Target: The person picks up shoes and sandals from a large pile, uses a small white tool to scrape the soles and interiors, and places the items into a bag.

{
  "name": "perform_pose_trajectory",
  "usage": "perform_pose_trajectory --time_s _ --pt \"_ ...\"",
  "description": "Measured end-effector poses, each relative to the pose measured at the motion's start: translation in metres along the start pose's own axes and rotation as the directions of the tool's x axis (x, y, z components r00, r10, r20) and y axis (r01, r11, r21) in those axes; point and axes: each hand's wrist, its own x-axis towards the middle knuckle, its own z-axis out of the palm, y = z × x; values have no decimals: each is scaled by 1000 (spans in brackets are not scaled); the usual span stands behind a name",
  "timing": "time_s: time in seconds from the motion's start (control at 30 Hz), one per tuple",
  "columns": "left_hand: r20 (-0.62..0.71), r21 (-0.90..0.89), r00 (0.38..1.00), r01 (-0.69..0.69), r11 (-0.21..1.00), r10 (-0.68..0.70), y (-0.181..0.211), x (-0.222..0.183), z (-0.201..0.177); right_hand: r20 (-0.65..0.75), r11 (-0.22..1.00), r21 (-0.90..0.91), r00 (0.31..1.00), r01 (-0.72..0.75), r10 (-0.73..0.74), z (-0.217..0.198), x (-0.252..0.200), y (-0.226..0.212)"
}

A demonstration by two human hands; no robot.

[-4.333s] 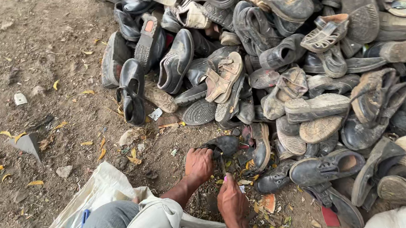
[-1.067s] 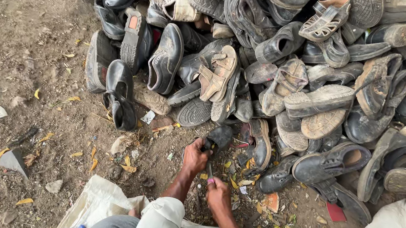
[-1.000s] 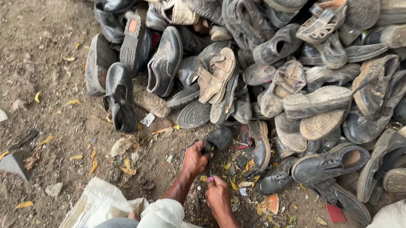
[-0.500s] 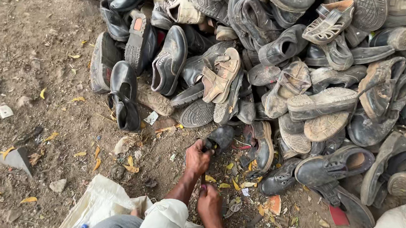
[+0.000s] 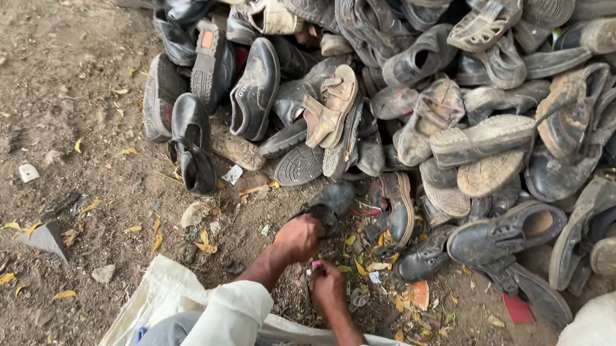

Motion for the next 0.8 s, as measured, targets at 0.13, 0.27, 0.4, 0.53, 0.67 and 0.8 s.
perform_pose_trajectory --time_s 0.13,0.27,0.4,0.53,0.67,0.8 --pt "-181 -25 980 -85 996 79 5 3 8 209 931 -49 908 -361 363 -20 11 -29" --pt "-334 -136 942 -81 987 32 -6 17 28 107 971 -30 965 -237 239 -6 8 -24" --pt "-485 -210 875 -132 969 14 -13 18 38 0 974 -209 996 -84 86 14 -32 7" --pt "-305 -240 952 -54 969 -23 -10 16 32 -44 993 -90 996 76 -80 7 -58 11" --pt "-273 -285 961 -130 950 49 -9 14 26 70 967 -102 967 -236 243 -2 -29 -33" --pt "-373 -277 926 -166 946 54 -7 15 28 199 844 133 848 -520 492 -1 -15 -41"
